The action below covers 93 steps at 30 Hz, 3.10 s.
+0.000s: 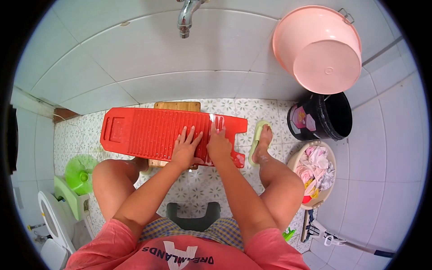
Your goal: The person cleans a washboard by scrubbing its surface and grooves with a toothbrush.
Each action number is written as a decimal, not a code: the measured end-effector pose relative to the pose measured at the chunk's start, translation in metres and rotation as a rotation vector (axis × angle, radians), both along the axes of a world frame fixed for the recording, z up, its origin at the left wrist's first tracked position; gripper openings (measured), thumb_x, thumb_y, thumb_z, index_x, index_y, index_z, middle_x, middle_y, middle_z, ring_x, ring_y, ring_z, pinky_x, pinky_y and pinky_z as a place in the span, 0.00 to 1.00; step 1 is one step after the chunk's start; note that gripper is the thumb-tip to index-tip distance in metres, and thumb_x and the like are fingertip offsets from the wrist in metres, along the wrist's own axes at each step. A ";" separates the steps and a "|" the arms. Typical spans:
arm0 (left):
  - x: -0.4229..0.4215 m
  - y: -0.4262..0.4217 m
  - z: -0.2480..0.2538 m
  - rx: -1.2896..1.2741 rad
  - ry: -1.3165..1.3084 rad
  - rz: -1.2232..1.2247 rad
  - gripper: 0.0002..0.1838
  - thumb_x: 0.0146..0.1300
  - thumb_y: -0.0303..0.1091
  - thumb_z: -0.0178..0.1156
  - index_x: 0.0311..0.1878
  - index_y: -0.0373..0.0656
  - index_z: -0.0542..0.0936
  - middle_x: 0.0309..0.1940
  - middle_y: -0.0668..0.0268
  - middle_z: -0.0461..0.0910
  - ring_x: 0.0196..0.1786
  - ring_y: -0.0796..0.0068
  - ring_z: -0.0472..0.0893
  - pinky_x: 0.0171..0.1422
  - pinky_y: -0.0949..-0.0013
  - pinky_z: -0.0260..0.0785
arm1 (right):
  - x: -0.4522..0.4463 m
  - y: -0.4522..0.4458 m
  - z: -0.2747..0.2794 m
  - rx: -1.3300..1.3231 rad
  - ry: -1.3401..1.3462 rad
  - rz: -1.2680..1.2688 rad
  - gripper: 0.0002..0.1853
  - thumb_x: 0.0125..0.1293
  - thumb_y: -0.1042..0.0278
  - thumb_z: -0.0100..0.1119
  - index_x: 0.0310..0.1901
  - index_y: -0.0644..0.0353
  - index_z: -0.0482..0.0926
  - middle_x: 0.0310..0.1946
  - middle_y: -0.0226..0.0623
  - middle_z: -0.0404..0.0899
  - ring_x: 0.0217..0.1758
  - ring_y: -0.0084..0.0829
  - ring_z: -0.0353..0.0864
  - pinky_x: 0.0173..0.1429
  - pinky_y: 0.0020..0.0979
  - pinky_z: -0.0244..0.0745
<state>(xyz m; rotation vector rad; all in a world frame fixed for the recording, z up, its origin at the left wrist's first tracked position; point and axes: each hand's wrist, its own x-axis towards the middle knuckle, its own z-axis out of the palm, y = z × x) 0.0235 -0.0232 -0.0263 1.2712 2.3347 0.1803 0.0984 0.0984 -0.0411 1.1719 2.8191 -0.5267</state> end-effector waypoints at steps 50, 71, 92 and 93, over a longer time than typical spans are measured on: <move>0.001 -0.002 -0.001 0.049 0.024 -0.002 0.55 0.40 0.51 0.75 0.72 0.53 0.58 0.75 0.55 0.46 0.77 0.49 0.44 0.75 0.48 0.46 | 0.017 -0.005 0.008 -0.167 -0.096 0.015 0.33 0.62 0.68 0.51 0.70 0.46 0.58 0.63 0.55 0.65 0.49 0.54 0.80 0.52 0.48 0.77; 0.010 -0.019 -0.008 0.097 -0.041 0.001 0.46 0.48 0.40 0.71 0.71 0.52 0.60 0.74 0.55 0.47 0.76 0.47 0.43 0.77 0.49 0.44 | 0.070 -0.035 0.012 -0.165 0.147 -0.040 0.18 0.70 0.65 0.46 0.60 0.55 0.71 0.44 0.50 0.79 0.44 0.51 0.80 0.46 0.49 0.74; 0.013 -0.017 -0.010 0.147 -0.011 0.040 0.45 0.44 0.37 0.73 0.69 0.53 0.65 0.74 0.56 0.51 0.75 0.47 0.47 0.76 0.48 0.46 | 0.008 0.012 0.009 -0.227 -0.018 -0.032 0.36 0.58 0.73 0.50 0.70 0.37 0.58 0.39 0.49 0.81 0.45 0.50 0.81 0.49 0.48 0.75; 0.013 -0.017 -0.009 0.146 -0.016 0.040 0.45 0.44 0.37 0.73 0.69 0.53 0.65 0.74 0.56 0.51 0.75 0.47 0.47 0.76 0.49 0.46 | 0.008 0.012 0.008 -0.226 -0.017 -0.032 0.36 0.58 0.73 0.50 0.70 0.37 0.58 0.39 0.49 0.81 0.45 0.50 0.81 0.49 0.48 0.75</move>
